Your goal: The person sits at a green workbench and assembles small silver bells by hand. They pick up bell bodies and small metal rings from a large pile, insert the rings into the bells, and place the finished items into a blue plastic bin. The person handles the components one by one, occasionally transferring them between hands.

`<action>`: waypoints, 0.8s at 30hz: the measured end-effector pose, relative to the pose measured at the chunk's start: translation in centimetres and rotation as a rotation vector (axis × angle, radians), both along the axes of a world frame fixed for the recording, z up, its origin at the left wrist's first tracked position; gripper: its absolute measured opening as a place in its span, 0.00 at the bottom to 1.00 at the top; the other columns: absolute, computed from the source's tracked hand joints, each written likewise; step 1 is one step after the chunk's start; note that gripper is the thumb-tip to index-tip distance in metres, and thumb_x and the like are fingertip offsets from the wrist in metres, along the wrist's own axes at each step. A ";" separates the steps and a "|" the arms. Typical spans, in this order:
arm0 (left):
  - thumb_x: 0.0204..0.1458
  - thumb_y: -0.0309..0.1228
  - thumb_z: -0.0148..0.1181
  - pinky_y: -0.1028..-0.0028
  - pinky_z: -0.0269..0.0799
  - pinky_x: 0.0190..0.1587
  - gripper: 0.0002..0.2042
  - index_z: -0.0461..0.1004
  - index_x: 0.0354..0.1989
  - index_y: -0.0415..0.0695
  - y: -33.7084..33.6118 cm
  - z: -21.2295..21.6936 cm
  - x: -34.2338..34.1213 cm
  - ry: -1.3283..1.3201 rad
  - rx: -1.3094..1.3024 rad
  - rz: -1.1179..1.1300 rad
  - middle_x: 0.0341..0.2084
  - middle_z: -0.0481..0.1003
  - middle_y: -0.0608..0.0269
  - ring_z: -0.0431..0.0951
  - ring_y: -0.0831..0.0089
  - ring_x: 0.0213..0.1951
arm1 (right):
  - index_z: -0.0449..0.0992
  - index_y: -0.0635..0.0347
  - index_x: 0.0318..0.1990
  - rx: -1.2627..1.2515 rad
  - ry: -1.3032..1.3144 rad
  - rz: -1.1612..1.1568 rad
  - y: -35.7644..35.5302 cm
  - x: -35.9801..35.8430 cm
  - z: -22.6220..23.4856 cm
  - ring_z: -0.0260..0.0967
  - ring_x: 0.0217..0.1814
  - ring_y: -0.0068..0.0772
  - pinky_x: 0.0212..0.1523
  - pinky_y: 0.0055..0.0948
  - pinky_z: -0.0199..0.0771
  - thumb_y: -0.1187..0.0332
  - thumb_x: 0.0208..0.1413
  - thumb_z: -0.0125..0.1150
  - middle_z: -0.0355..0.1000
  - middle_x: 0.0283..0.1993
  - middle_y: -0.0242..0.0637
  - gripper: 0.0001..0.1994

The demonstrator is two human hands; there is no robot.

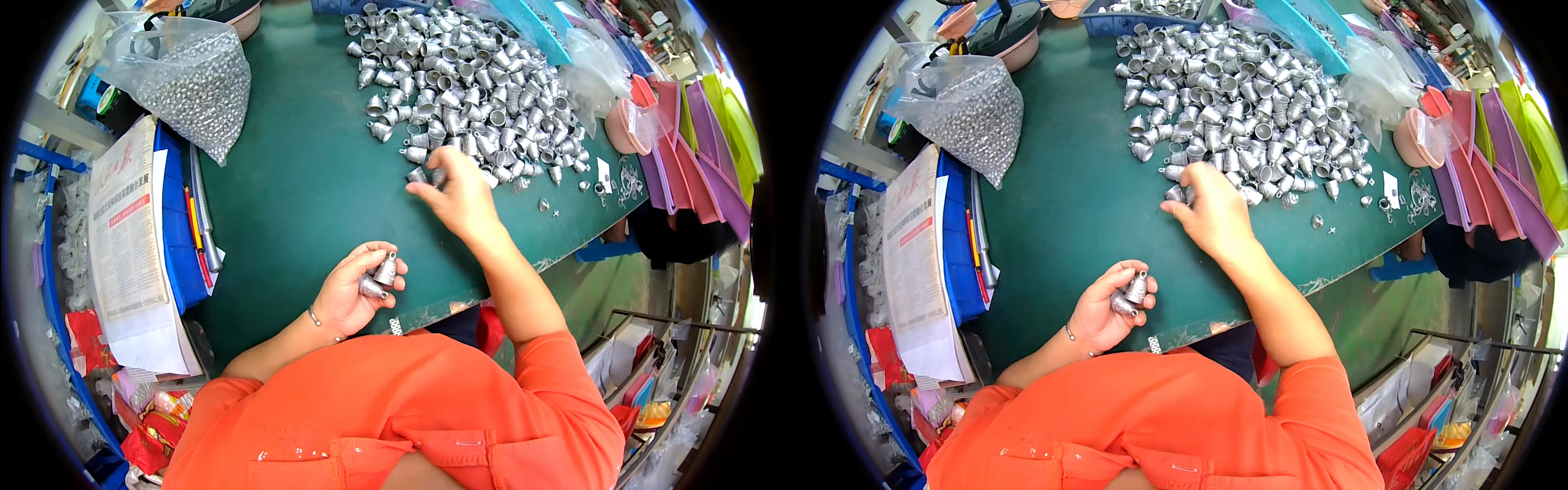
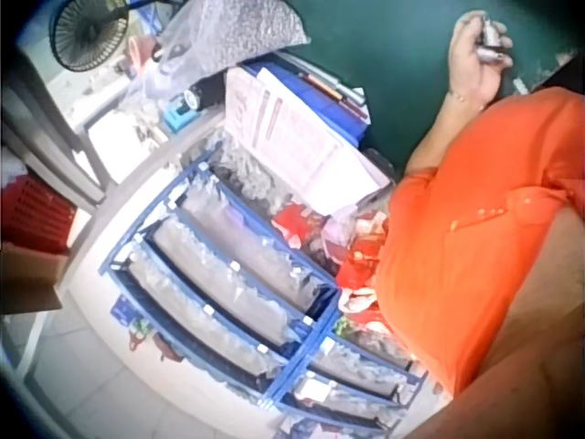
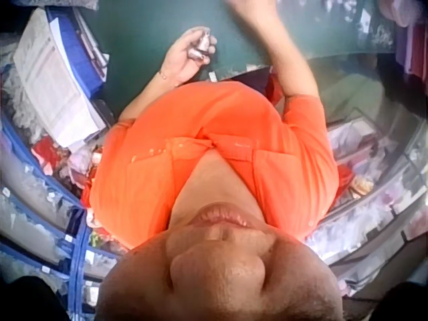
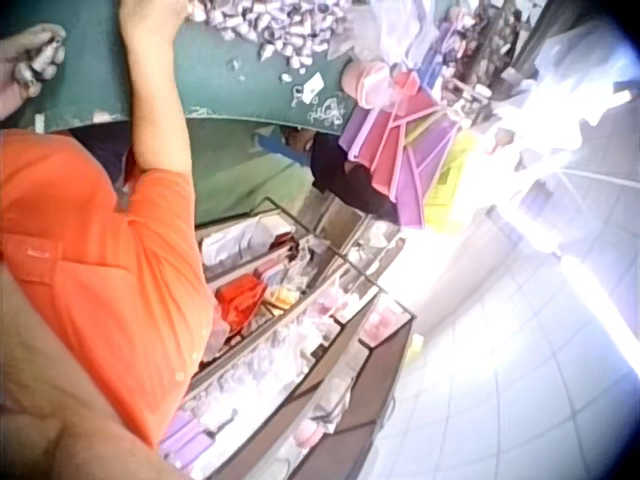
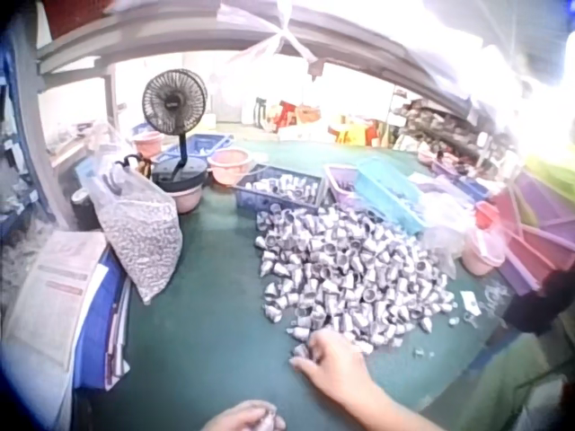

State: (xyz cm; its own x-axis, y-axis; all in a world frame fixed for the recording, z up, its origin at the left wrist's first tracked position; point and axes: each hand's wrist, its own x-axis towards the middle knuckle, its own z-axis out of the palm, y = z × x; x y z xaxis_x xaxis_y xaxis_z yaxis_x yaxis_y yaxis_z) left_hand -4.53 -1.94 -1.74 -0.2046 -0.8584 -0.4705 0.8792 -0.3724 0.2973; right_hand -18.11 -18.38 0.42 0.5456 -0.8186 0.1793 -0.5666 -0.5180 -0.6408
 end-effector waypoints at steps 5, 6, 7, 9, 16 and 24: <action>0.57 0.31 0.46 0.73 0.73 0.24 0.09 0.66 0.43 0.43 0.1 -0.2 0.2 0.024 -0.001 0.009 0.32 0.73 0.55 0.75 0.68 0.31 | 0.66 0.58 0.33 0.184 -0.210 0.127 -0.4 -0.4 -1.0 0.68 0.36 0.26 0.38 0.25 0.68 0.78 0.39 0.65 0.69 0.33 0.32 0.15; 0.57 0.32 0.46 0.73 0.73 0.24 0.09 0.66 0.43 0.43 0.1 -0.2 0.2 0.022 0.006 0.008 0.32 0.73 0.55 0.75 0.68 0.31 | 0.65 0.58 0.33 0.266 -0.421 0.226 -0.3 -0.8 -0.9 0.68 0.39 0.24 0.39 0.26 0.70 0.83 0.39 0.63 0.70 0.35 0.34 0.15; 0.57 0.32 0.46 0.73 0.73 0.23 0.09 0.67 0.43 0.43 0.1 -0.1 0.1 0.019 0.008 0.006 0.32 0.73 0.55 0.75 0.68 0.31 | 0.65 0.58 0.33 0.364 -0.536 0.256 0.1 -1.2 -0.5 0.68 0.40 0.25 0.40 0.26 0.70 0.83 0.39 0.63 0.70 0.36 0.35 0.15; 0.57 0.32 0.47 0.74 0.72 0.23 0.09 0.67 0.42 0.43 0.1 -0.1 0.0 0.015 0.012 0.000 0.31 0.73 0.56 0.75 0.68 0.31 | 0.66 0.58 0.33 0.562 -0.766 0.311 1.0 -1.9 -0.1 0.67 0.42 0.25 0.42 0.27 0.70 0.84 0.39 0.64 0.71 0.38 0.37 0.16; 0.57 0.32 0.47 0.75 0.72 0.25 0.09 0.66 0.43 0.45 0.1 1.1 0.2 -0.132 0.008 0.259 0.32 0.71 0.58 0.73 0.70 0.29 | 0.64 0.58 0.49 1.219 -1.126 0.318 3.5 -3.0 -0.2 0.70 0.45 0.37 0.37 0.32 0.76 0.74 0.48 0.60 0.71 0.44 0.47 0.19; 0.37 0.24 0.64 0.63 0.66 0.43 0.08 0.74 0.27 0.42 -3.3 4.7 -1.3 -2.011 -0.894 0.301 0.32 0.73 0.58 0.72 0.60 0.35 | 0.69 0.53 0.47 1.811 -1.346 0.011 9.4 1.5 0.3 0.64 0.49 0.34 0.51 0.37 0.65 0.49 0.59 0.43 0.67 0.45 0.35 0.20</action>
State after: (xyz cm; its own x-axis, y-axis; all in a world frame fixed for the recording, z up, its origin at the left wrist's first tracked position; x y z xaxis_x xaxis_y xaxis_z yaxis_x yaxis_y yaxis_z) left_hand -5.87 -5.25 2.93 0.0414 -0.8098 0.5853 -0.7215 0.3810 0.5781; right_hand -16.64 -9.01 0.76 0.7901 -0.4942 -0.3626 0.4615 0.8690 -0.1788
